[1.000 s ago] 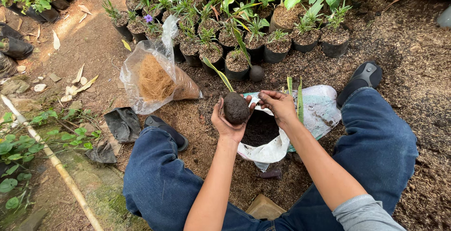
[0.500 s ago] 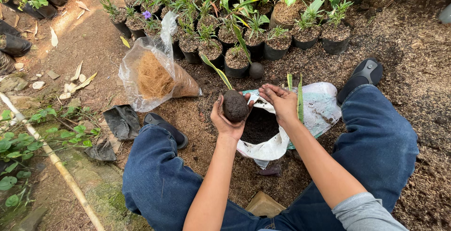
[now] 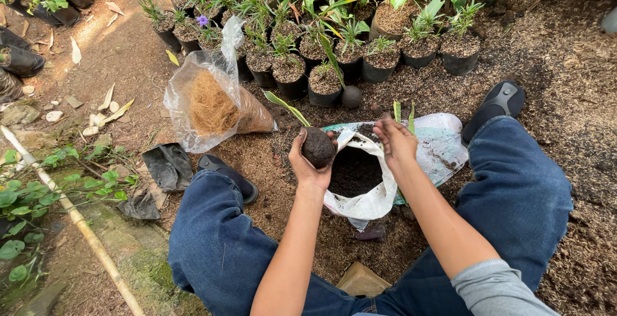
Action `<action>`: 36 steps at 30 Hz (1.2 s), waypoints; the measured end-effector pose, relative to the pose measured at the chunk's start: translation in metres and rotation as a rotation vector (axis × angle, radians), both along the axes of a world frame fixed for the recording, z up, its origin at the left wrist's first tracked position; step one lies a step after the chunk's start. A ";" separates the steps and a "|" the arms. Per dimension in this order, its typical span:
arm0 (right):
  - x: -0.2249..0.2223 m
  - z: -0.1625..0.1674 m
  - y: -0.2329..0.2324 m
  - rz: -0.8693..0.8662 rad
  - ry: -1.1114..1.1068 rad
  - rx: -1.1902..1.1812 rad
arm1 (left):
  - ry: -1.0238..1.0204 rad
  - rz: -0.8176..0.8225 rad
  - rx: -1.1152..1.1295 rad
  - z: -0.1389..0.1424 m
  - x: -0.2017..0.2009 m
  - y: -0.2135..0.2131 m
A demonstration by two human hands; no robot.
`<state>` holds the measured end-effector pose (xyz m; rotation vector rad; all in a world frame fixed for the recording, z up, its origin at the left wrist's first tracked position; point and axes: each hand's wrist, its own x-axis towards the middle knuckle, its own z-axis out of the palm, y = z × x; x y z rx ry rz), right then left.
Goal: The person sits on the ground and packs soil around a plant's root ball by hand, repeatedly adding soil from a nearby bag and compressing it to form a firm root ball. The person handles the plant and soil directly without using tools.
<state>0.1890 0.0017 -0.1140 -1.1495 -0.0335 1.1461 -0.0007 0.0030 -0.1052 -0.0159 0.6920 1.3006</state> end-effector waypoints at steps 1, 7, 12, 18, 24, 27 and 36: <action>0.004 -0.002 0.000 -0.055 -0.006 -0.021 | -0.003 0.003 -0.011 0.000 -0.001 0.000; 0.033 -0.008 0.001 -0.226 0.020 -0.117 | 0.008 0.000 -0.006 0.005 -0.001 -0.002; 0.034 -0.007 0.004 -0.259 0.101 -0.141 | 0.041 0.000 -0.056 0.009 -0.001 -0.004; 0.020 -0.006 0.005 -0.042 -0.005 0.032 | 0.100 -0.050 0.018 0.002 0.000 -0.003; 0.005 -0.004 0.006 0.175 -0.010 0.027 | 0.175 -0.107 0.113 0.002 0.008 -0.005; 0.001 0.000 0.004 0.241 -0.020 0.018 | 0.104 -0.129 0.074 0.008 0.005 -0.008; -0.010 -0.002 0.003 0.309 -0.164 0.098 | 0.115 -0.199 -0.034 0.008 0.008 -0.008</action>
